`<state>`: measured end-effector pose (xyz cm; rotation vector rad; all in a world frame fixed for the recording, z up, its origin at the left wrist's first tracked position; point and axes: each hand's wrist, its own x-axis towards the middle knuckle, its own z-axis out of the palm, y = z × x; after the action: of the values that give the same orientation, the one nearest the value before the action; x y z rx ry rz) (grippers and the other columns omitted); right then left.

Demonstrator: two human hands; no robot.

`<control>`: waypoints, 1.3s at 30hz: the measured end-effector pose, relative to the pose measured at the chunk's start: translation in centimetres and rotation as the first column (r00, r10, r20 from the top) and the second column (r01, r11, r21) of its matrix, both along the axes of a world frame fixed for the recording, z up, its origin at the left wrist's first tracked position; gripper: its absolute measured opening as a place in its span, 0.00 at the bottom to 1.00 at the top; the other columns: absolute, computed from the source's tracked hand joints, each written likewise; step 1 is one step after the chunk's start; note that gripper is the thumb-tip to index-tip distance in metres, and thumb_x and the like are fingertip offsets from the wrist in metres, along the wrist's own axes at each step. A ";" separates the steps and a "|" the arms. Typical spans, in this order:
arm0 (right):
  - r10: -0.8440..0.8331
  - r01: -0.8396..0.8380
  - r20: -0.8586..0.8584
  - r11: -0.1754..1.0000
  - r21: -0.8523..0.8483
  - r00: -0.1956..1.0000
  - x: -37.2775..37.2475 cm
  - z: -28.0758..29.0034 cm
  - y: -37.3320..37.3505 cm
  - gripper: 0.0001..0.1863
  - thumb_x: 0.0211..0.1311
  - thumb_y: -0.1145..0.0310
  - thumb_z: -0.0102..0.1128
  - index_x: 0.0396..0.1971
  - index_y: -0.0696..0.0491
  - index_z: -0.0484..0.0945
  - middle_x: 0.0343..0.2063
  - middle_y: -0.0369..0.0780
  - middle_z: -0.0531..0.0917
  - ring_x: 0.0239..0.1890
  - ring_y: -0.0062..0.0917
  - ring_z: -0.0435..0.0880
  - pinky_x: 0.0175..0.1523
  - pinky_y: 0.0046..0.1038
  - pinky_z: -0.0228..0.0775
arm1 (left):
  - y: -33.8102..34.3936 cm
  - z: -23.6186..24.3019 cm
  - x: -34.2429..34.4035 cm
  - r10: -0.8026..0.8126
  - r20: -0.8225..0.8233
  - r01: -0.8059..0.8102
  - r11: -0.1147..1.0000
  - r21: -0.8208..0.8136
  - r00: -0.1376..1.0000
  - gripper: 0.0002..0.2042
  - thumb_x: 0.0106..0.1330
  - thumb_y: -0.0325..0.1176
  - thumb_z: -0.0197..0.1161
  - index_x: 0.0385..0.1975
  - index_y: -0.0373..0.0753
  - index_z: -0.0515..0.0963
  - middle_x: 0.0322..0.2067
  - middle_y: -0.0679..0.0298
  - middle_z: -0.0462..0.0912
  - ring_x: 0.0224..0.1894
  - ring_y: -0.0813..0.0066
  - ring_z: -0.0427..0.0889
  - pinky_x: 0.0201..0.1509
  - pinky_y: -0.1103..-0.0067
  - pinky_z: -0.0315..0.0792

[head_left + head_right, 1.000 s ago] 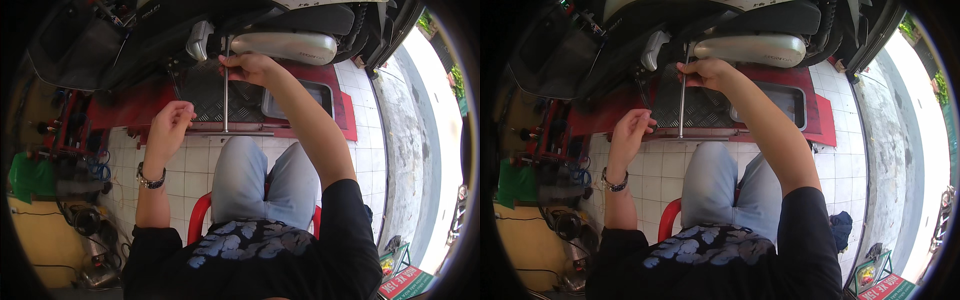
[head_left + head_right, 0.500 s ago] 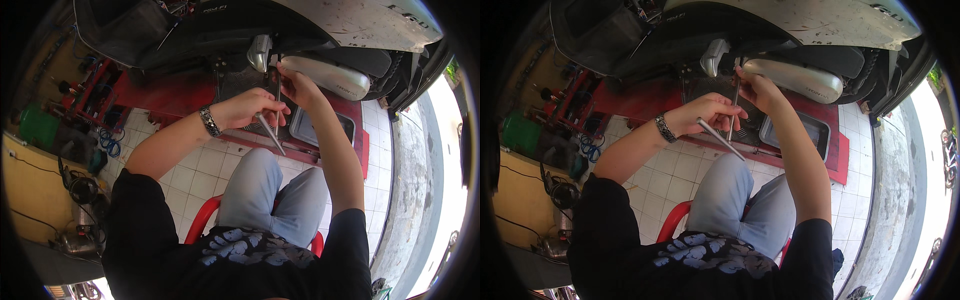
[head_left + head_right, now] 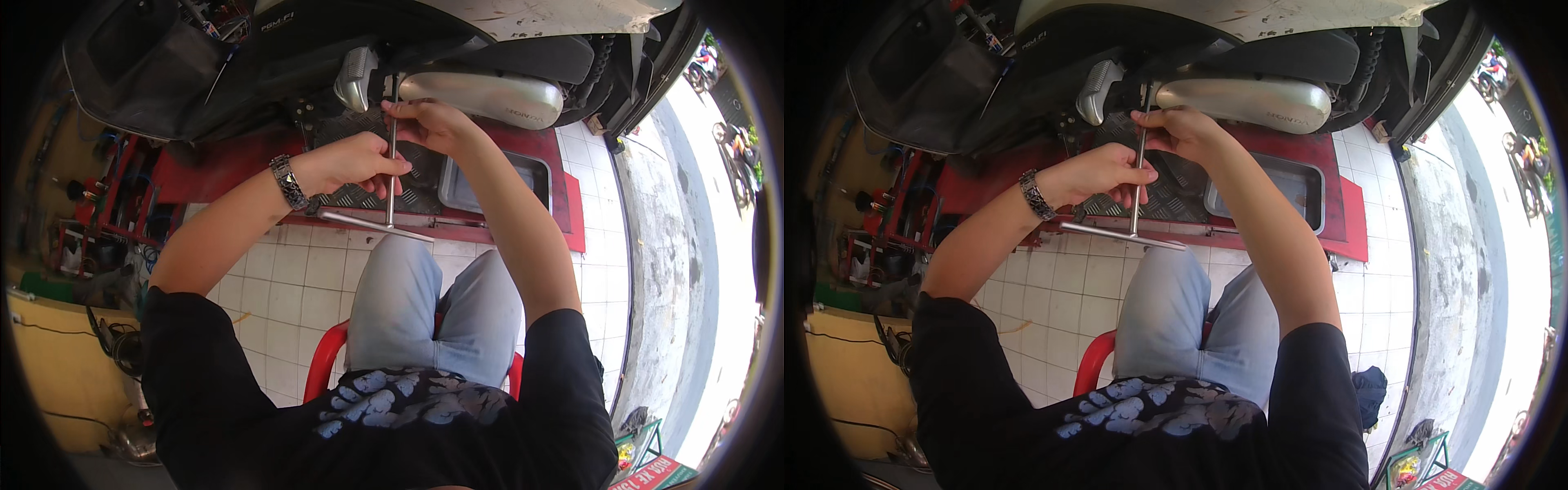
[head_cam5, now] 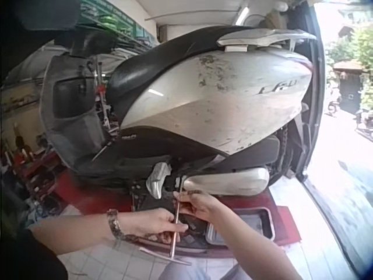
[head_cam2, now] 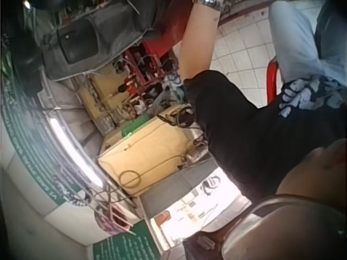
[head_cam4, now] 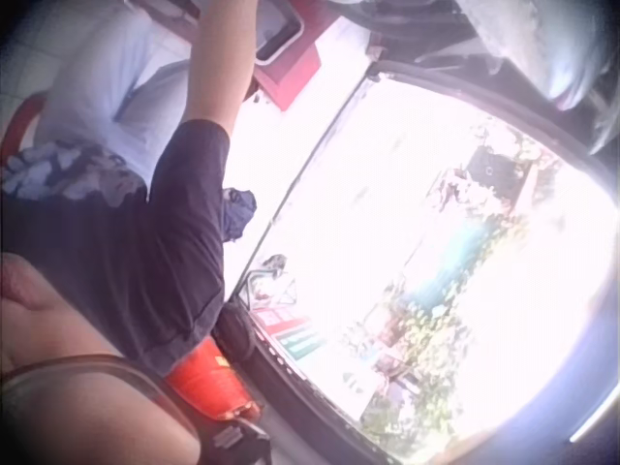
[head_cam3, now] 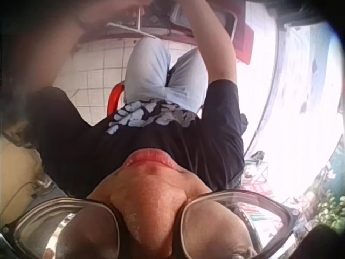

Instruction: The person uses a T-handle socket wrench to unscrew several bolts from the side engine casing of a motorcycle and places them into a metal tray.

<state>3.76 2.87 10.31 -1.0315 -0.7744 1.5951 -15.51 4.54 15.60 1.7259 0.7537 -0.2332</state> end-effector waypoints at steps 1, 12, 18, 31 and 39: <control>-0.002 0.003 0.037 1.000 -0.020 0.999 -0.3 0.4 -0.1 0.10 0.65 0.64 0.64 0.43 0.52 0.82 0.38 0.32 0.82 0.42 0.17 0.79 0.46 0.21 0.73 | 0.1 0.2 -0.1 -0.013 0.010 0.014 1.000 -0.027 1.000 0.18 0.73 0.40 0.56 0.52 0.31 0.72 0.38 0.57 0.85 0.31 0.84 0.79 0.34 0.86 0.72; 0.084 -0.072 -0.131 0.993 0.090 0.988 0.8 -1.1 0.7 0.11 0.69 0.74 0.54 0.47 0.62 0.77 0.43 0.42 0.82 0.49 0.30 0.82 0.58 0.30 0.77 | 0.5 1.5 0.3 0.036 0.034 -0.031 0.992 -0.121 0.999 0.21 0.74 0.41 0.52 0.57 0.30 0.67 0.41 0.56 0.84 0.34 0.83 0.79 0.36 0.85 0.73; 0.005 0.000 -0.113 0.999 0.045 0.994 -0.2 -0.9 0.8 0.08 0.67 0.75 0.57 0.42 0.62 0.78 0.41 0.41 0.82 0.45 0.28 0.83 0.53 0.26 0.80 | 0.6 1.1 1.0 0.048 -0.070 -0.035 0.984 0.177 0.996 0.17 0.70 0.38 0.62 0.48 0.30 0.74 0.36 0.60 0.83 0.33 0.80 0.83 0.33 0.87 0.76; 0.031 -0.008 -0.194 0.993 0.115 0.980 0.3 -0.9 0.1 0.08 0.64 0.70 0.65 0.36 0.58 0.79 0.39 0.39 0.83 0.38 0.20 0.83 0.41 0.16 0.79 | 0.1 2.0 1.4 0.162 0.090 -0.133 0.955 -0.266 0.983 0.23 0.75 0.41 0.52 0.58 0.28 0.64 0.50 0.46 0.80 0.47 0.67 0.85 0.37 0.83 0.78; -0.089 0.100 -0.202 0.994 0.047 0.975 -0.9 -1.2 1.1 0.07 0.64 0.78 0.60 0.40 0.63 0.79 0.40 0.41 0.83 0.42 0.21 0.84 0.43 0.11 0.81 | 0.2 1.7 1.2 0.032 -0.190 0.006 0.980 0.198 0.981 0.20 0.71 0.45 0.59 0.50 0.33 0.73 0.38 0.60 0.83 0.39 0.76 0.86 0.37 0.86 0.77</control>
<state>2.89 3.96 9.09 -0.8398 -0.6220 1.5581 -14.35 4.77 17.26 1.9043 0.9558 -0.3288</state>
